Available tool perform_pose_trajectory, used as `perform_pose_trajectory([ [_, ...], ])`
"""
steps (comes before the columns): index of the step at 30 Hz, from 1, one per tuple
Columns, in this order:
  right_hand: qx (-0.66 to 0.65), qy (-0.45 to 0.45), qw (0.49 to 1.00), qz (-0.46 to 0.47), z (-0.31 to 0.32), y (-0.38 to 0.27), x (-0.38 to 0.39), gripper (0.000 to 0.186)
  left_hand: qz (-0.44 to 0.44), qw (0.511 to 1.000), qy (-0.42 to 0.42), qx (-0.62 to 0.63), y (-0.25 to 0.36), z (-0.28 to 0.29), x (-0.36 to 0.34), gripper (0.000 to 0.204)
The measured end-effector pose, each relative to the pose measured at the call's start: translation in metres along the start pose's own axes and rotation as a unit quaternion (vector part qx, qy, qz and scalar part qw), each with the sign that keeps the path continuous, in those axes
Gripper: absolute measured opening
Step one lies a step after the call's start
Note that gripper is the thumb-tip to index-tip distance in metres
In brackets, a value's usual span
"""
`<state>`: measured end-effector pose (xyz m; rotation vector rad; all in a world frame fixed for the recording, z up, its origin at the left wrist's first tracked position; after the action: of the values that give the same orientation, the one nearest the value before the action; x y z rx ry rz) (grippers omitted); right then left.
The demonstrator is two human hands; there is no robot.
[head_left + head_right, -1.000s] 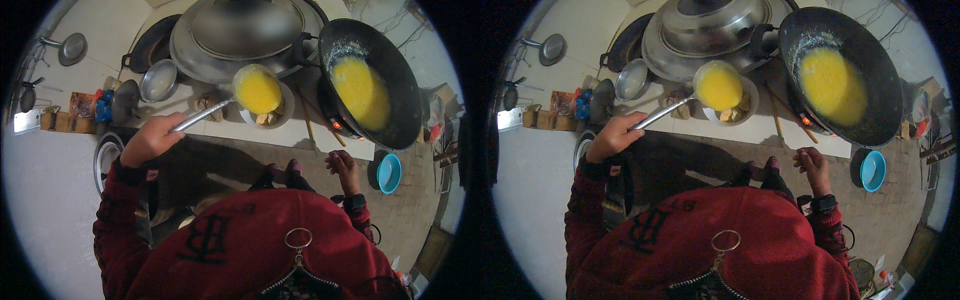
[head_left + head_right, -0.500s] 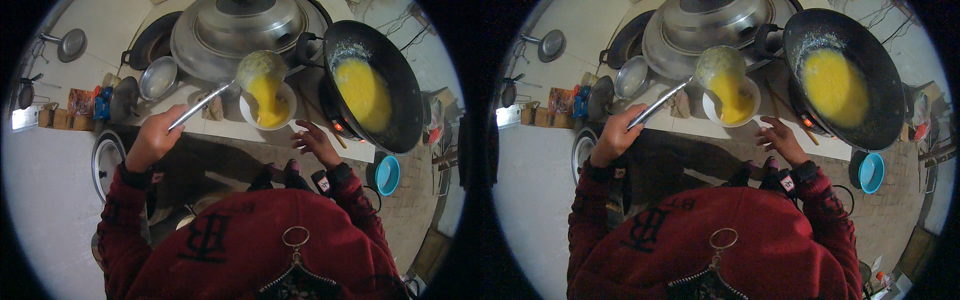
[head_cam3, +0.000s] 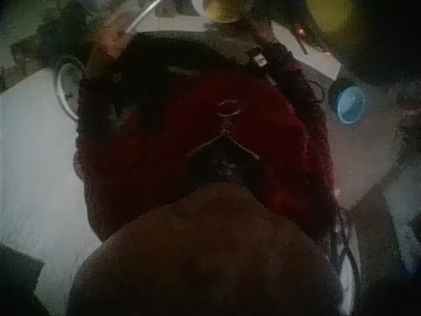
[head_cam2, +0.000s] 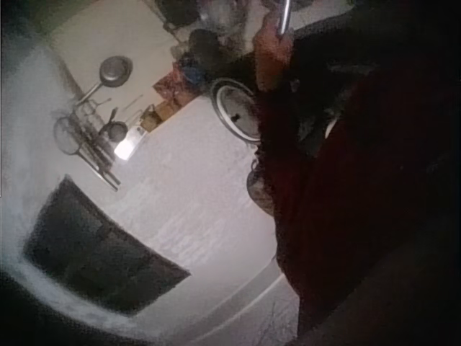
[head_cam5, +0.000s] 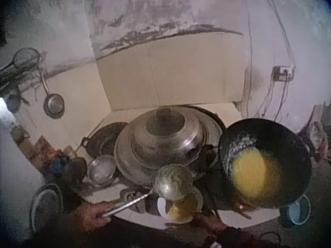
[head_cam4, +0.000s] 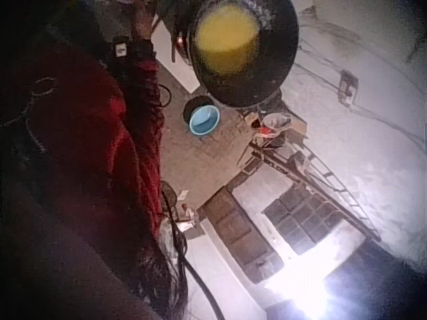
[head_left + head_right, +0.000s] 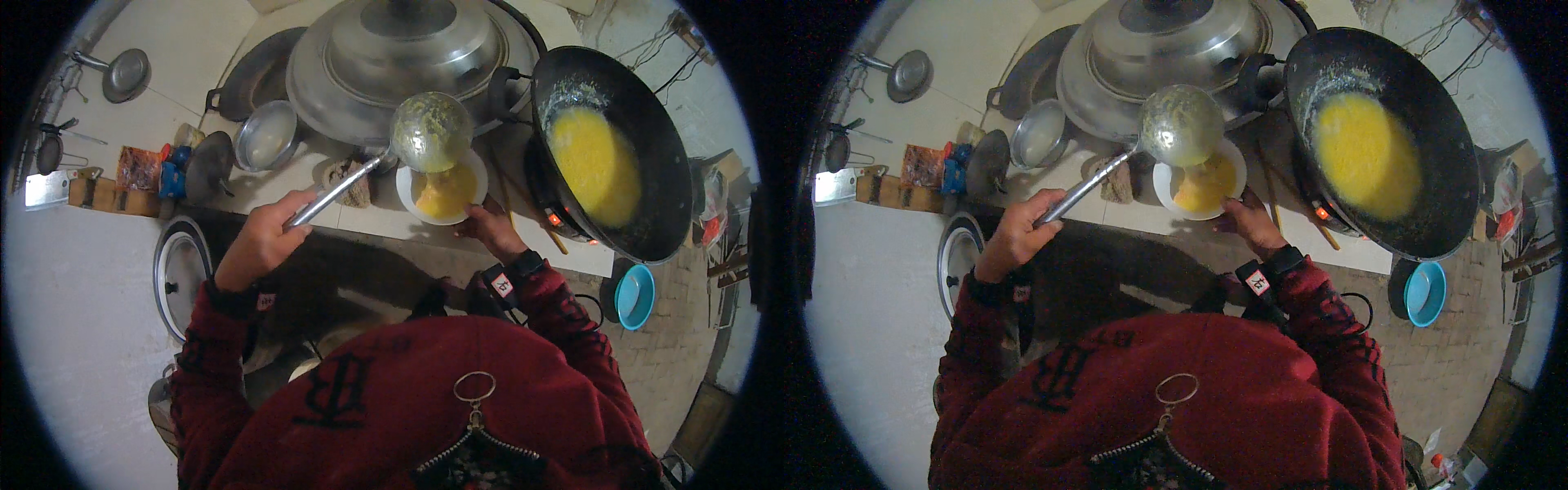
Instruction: The person ladles a yellow liquid from a wok into a bowl, then moves to a table to handle a yellow sheet-like food item, tearing it into pieces and placing them into a bowl. They return to the wok to continue ladling the liquid into the bowl.
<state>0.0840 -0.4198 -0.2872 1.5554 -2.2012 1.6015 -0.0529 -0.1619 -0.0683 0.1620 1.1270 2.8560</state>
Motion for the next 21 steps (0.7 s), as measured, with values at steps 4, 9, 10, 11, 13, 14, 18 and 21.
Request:
perform_pose_trajectory([
  [4, 0.015, 0.028, 0.999, 0.004, 0.004, -0.001, 0.008, 0.064, 0.032, 0.997, -0.014, 0.062, -0.003, 0.0, 0.003, 0.03],
  [9, -0.002, 0.02, 1.0, -0.007, 0.014, -0.001, 0.026, 0.061, 0.056, 0.994, -0.021, 0.09, -0.004, 0.004, 0.003, 0.031],
  [10, -0.006, 0.023, 1.0, -0.013, 0.016, 0.0, 0.028, 0.061, 0.045, 0.995, -0.017, 0.088, -0.002, 0.006, 0.002, 0.032],
  [11, -0.011, 0.063, 0.997, -0.041, 0.02, 0.003, 0.031, 0.06, 0.07, 0.992, -0.016, 0.106, -0.001, 0.008, 0.0, 0.032],
  [13, -0.026, 0.041, 0.999, -0.022, 0.02, 0.005, 0.037, 0.063, 0.079, 0.987, 0.008, 0.138, 0.006, 0.014, -0.003, 0.034],
  [14, -0.037, 0.034, 0.999, -0.017, 0.021, 0.006, 0.042, 0.064, 0.115, 0.978, 0.02, 0.173, 0.009, 0.016, -0.005, 0.035],
  [18, -0.041, 0.004, 0.999, 0.0, 0.03, 0.011, 0.069, 0.058, 0.064, 0.984, 0.036, 0.165, 0.036, 0.02, -0.034, 0.038],
  [21, -0.024, 0.0, 1.0, 0.003, 0.041, 0.017, 0.096, 0.052, 0.001, 0.991, -0.015, 0.129, 0.058, 0.016, -0.071, 0.039],
])
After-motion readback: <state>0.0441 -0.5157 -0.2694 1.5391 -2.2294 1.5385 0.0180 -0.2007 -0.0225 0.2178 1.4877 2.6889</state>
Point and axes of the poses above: each hand's wrist, its own x-axis away from the middle knuckle, its own z-axis out of the back of the hand, y = z × x, the point moved 4 cm from there along -x, towards the middle knuckle, and after that the axes turned 11 degrees about -z, right-handed, at the moved point
